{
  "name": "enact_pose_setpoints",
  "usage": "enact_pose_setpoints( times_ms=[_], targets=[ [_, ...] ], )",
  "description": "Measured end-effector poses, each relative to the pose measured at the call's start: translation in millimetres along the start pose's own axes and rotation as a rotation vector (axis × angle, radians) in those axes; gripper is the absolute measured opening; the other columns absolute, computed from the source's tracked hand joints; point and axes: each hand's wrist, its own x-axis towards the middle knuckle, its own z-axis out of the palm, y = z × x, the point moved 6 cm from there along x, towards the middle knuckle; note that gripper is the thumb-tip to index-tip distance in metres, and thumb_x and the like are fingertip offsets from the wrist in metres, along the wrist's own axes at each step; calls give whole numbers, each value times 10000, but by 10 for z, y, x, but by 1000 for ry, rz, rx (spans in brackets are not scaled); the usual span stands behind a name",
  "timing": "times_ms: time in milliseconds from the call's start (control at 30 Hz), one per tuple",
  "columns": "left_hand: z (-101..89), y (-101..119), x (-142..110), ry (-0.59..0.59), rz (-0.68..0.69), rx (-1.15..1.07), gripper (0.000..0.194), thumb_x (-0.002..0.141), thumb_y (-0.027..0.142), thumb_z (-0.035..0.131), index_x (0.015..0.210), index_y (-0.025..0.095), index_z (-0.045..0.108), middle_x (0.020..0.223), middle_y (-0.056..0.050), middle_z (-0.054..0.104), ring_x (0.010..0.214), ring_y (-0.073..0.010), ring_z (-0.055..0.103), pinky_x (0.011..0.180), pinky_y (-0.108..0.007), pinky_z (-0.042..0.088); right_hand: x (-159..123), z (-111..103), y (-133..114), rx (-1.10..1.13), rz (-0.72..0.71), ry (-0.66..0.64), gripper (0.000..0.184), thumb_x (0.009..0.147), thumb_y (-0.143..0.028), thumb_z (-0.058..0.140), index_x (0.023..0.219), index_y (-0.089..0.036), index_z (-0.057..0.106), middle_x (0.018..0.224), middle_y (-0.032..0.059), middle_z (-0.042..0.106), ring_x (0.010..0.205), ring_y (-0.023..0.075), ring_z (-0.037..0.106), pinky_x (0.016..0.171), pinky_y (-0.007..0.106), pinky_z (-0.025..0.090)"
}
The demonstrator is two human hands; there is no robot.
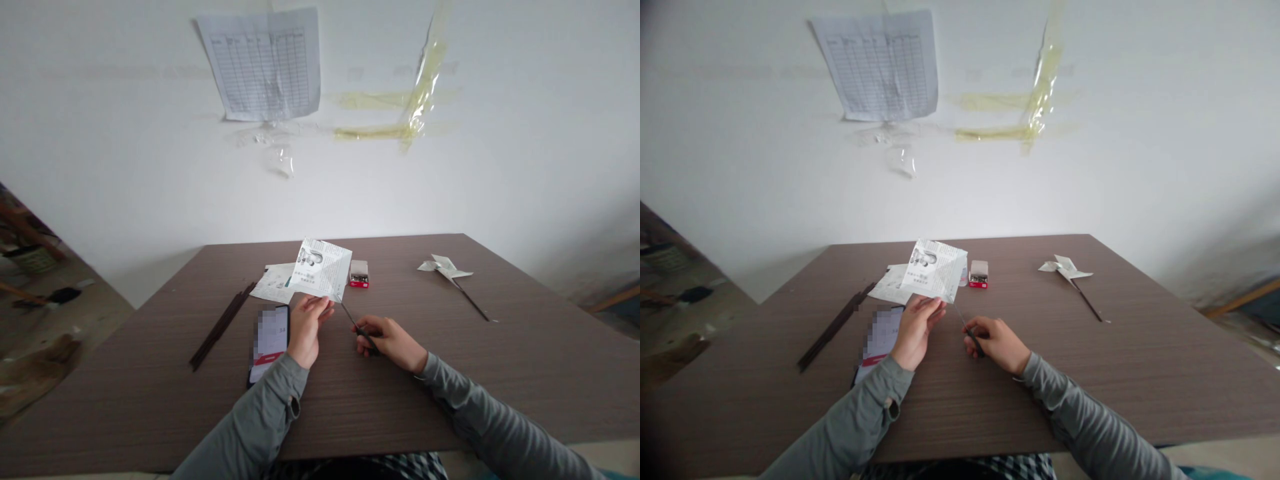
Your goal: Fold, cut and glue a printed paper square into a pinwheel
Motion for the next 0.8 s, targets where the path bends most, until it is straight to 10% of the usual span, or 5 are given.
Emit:
enact_pose_setpoints(
  times_ms=[800],
  targets=[
    [-4,-24,20,0,8,-34,496,665,258,1252,887,202,812,923,-15,919,890,-205,901,826,-294,721,41,-18,75,-26,12,-42,657,740,-882,1030,1012,-313,844,828,122,895,748,380,830,883,573,749]
  ],
)
